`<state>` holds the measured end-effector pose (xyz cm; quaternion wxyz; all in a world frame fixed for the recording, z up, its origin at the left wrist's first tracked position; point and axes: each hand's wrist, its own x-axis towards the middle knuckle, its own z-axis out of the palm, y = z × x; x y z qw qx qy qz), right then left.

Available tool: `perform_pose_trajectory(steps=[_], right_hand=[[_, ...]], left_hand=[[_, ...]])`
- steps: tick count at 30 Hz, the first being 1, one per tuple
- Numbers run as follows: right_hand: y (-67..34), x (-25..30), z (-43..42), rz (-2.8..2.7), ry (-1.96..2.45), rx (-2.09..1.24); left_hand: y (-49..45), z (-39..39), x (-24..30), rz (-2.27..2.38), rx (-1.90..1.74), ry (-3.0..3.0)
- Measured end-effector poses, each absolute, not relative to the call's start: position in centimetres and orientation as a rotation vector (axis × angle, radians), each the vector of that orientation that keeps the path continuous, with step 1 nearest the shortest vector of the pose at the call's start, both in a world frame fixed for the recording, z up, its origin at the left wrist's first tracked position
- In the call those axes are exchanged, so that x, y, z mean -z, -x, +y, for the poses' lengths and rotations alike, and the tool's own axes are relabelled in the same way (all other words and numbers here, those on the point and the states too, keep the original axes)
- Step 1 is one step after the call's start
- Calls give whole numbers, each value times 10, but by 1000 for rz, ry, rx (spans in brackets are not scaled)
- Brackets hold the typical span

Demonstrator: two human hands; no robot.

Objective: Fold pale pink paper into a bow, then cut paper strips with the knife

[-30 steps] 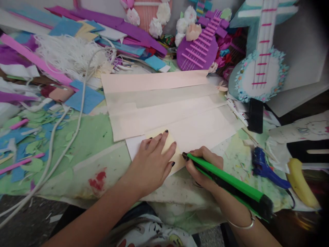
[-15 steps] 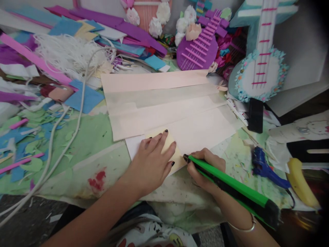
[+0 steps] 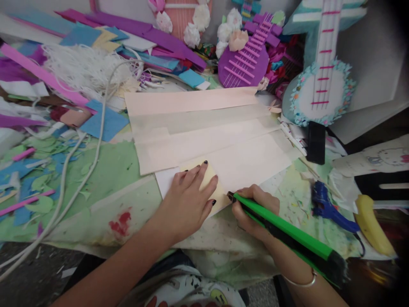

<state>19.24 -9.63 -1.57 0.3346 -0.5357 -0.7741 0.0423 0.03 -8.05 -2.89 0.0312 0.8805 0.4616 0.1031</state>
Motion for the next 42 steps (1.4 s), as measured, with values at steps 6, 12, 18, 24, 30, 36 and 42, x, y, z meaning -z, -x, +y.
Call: perform_pose_trajectory(steps=[6,12,18,24,30,36,42], right_hand=[[-193,17,-96,-2036,1387,-113],[-194,16,-99,-2042,1385,-91],[-194,16,-102,-2047,1451,-45],[-194,20,-104,-1988,1456,-5],[-194,23,-105,-1988,1430,-13],[-194,24,-109,-1993,1438,46],[-195,25,-109,-1998,1409,36]], left_hand=[[-1,-81,30,1428,-317,-2712],[0,-81,30,1429,-315,-2710],[0,-81,30,1425,-346,-2708],[-1,-80,30,1415,-315,-2709],[-1,-81,29,1419,-310,-2692],[-1,-80,29,1419,-323,-2688],[-1,-80,31,1421,-311,-2680]])
